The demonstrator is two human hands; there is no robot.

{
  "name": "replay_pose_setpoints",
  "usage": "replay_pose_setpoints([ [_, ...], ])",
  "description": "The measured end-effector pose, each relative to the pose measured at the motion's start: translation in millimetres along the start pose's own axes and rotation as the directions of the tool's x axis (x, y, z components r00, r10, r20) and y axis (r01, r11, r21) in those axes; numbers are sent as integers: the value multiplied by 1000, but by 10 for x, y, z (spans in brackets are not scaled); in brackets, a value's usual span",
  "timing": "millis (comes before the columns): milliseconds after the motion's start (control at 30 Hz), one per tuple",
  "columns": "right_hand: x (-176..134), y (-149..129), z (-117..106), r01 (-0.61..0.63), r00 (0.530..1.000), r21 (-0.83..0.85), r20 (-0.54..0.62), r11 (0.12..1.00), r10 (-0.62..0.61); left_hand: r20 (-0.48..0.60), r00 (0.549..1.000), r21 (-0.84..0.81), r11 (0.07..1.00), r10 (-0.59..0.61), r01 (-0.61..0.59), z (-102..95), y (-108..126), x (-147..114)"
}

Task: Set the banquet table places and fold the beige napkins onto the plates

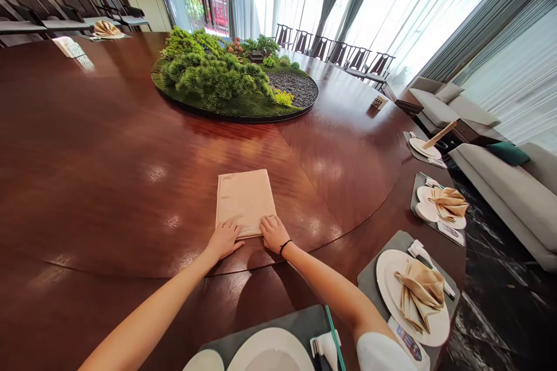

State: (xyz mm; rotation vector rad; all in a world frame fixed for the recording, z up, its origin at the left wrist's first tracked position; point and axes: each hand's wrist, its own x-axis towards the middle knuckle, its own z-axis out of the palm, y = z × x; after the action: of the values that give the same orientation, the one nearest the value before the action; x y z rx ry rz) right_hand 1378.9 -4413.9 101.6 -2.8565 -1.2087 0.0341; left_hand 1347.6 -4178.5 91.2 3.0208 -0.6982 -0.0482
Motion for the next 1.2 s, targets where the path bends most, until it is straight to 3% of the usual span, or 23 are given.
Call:
replay_pose_setpoints([
  [67, 77, 82, 5, 14, 999, 17, 44, 1000, -15, 6, 999, 42, 998, -47, 47, 22, 19, 33],
  [167, 132, 333, 11, -94, 992, 119, 98, 988, 82, 0, 990, 43, 990, -138, 137, 15, -121, -14],
  [267, 67, 532, 79, -210, 977, 381, 123, 900, 176, 32, 992, -168, 978, -119, 123, -11, -378, -209],
  [333, -18, 579, 159, -262, 965, 582, 167, 770, 201, 97, 990, -414, 901, -99, 131, -12, -533, -379],
  [400, -90, 572, 228, -295, 956, 713, 213, 637, 204, 168, 977, -626, 751, -134, 211, 3, -640, -521],
  [467, -121, 544, 250, -308, 950, 744, 213, 592, 228, 214, 958, -728, 622, -191, 287, 16, -696, -594],
  [500, -118, 529, 239, -301, 951, 728, 181, 616, 251, 215, 952, -744, 595, -219, 305, 17, -709, -600],
  [533, -106, 514, 218, -285, 953, 690, 130, 666, 273, 202, 947, -736, 600, -249, 314, 11, -716, -587],
  [600, -63, 484, 162, -243, 961, 551, 27, 798, 275, 125, 956, -649, 706, -267, 282, -15, -709, -517],
  [667, -15, 448, 115, -211, 974, 363, 3, 908, 225, 15, 982, -452, 875, -188, 174, -48, -671, -420],
  [733, 21, 404, 91, -203, 979, 190, 60, 961, 195, -36, 998, -207, 977, -61, 52, -68, -599, -330],
  [833, 48, 318, 71, -227, 966, 40, 134, 973, 220, -26, 1000, -7, 1000, 2, -2, -60, -458, -245],
  [1000, 25, 43, -24, -315, 941, -83, 105, 946, 322, -7, 1000, 8, 1000, -27, 27, -19, -278, -221],
  [1100, 30, -154, -57, -172, 984, -72, 43, 983, 175, 25, 998, 20, 998, -53, 52, 7, -204, -211],
  [1200, 113, -179, -49, 10, 1000, -38, 27, 999, -9, 39, 992, 55, 992, -118, 116, 29, -167, -180],
])
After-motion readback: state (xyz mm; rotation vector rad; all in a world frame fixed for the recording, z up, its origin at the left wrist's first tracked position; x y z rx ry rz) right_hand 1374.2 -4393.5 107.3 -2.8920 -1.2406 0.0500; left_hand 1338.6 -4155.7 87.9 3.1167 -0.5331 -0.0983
